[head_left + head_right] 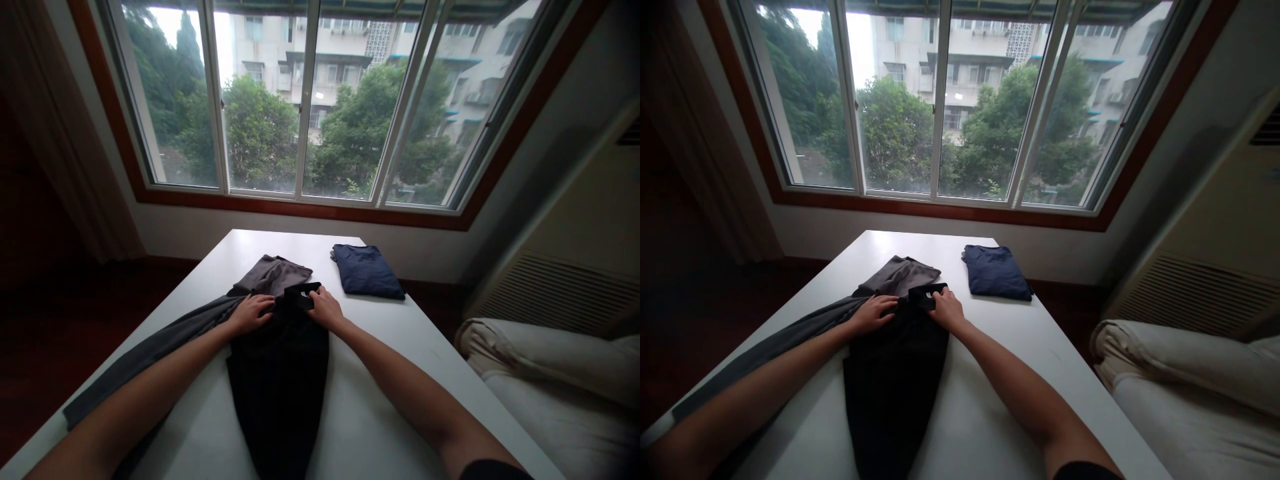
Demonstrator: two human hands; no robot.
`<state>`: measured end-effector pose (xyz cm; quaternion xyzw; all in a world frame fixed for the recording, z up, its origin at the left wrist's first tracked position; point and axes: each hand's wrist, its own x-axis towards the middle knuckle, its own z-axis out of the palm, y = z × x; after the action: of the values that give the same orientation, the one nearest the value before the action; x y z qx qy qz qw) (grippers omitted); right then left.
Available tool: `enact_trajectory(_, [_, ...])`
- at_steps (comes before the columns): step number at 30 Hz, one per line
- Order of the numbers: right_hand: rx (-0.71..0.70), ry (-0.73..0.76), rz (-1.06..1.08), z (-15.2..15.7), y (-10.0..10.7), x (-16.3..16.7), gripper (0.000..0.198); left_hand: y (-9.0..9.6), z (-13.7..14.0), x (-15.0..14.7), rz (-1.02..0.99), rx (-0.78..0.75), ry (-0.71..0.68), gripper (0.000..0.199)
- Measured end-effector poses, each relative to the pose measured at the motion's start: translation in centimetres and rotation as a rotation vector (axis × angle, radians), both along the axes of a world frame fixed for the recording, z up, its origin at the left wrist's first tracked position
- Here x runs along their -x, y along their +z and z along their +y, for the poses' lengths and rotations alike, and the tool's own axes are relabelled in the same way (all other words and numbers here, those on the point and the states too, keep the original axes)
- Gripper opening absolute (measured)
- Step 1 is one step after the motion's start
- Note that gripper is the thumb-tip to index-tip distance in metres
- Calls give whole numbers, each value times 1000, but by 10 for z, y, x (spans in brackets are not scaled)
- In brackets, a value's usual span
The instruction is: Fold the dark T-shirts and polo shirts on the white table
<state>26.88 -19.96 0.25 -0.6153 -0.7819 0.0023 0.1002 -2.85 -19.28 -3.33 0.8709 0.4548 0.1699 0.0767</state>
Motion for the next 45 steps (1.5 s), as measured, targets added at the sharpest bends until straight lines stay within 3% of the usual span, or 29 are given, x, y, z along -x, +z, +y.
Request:
enact_trajectory(3, [-9, -10, 27, 7, -6, -3, 34, 6, 18, 28, 2, 4, -71, 47])
enact_trajectory(6, [20, -15, 93, 14, -10, -6, 26, 18, 35, 45, 25, 17, 56, 44])
enact_trajectory(9, [101, -4, 237, 23, -11, -10, 13, 32, 34, 35, 81, 1, 263, 42])
enact_trajectory(11, [147, 5, 406, 28, -10, -12, 13, 39, 19, 16, 53, -37, 314, 39])
enact_trajectory(13, [154, 5, 602, 33, -10, -15, 16, 44, -5, -7, -47, -2, 222, 37])
enact_trajectory(15, [132, -4, 781, 37, -9, -19, 18, 48, -38, -25, -133, 127, 11, 41])
enact_trajectory(17, [89, -17, 910, 40, -5, -23, 19, 54, -73, -36, -105, 231, -199, 53])
enact_trajectory(19, [21, -21, 981, 44, 1, -29, 20, 65, -105, -38, -1, 296, -315, 58])
enact_trajectory(21, [-66, -27, 1001, 46, 10, -37, 22, 80, -127, -31, 107, 460, -415, 57])
enact_trajectory(24, [-204, -52, 1031, 48, 26, -51, 26, 107, -143, -5, 225, 928, -611, 51])
enact_trajectory(26, [-256, -66, 1048, 49, 35, -60, 29, 125, -145, 18, 238, 1159, -657, 42])
enact_trajectory(27, [-247, -70, 1041, 49, 39, -63, 31, 133, -146, 28, 225, 1193, -632, 37])
enact_trajectory(28, [-203, -71, 1016, 49, 41, -66, 31, 140, -148, 37, 209, 1159, -570, 34])
enact_trajectory(30, [-29, -70, 897, 50, 42, -70, 30, 147, -157, 47, 175, 892, -331, 35])
enact_trajectory(33, [213, -89, 554, 47, 37, -75, 26, 131, -189, 39, 121, 457, -15, 55])
enact_trajectory(34, [225, -101, 445, 45, 34, -77, 27, 118, -203, 32, 112, 400, -6, 71])
enact_trajectory(36, [177, -117, 301, 39, 27, -82, 41, 89, -230, 16, 100, 394, -124, 101])
enact_trajectory(37, [158, -112, 261, 35, 24, -84, 52, 76, -241, 8, 86, 375, -172, 110])
enact_trajectory(39, [208, -67, 207, 25, 17, -87, 64, 60, -257, -4, 68, 376, -243, 110])
enact_trajectory(42, [435, -9, 195, 15, 12, -84, 53, 76, -258, -1, 85, 484, -301, 84])
enact_trajectory(45, [584, 26, 343, 16, 21, -70, 39, 123, -241, 33, 51, 489, -201, 60])
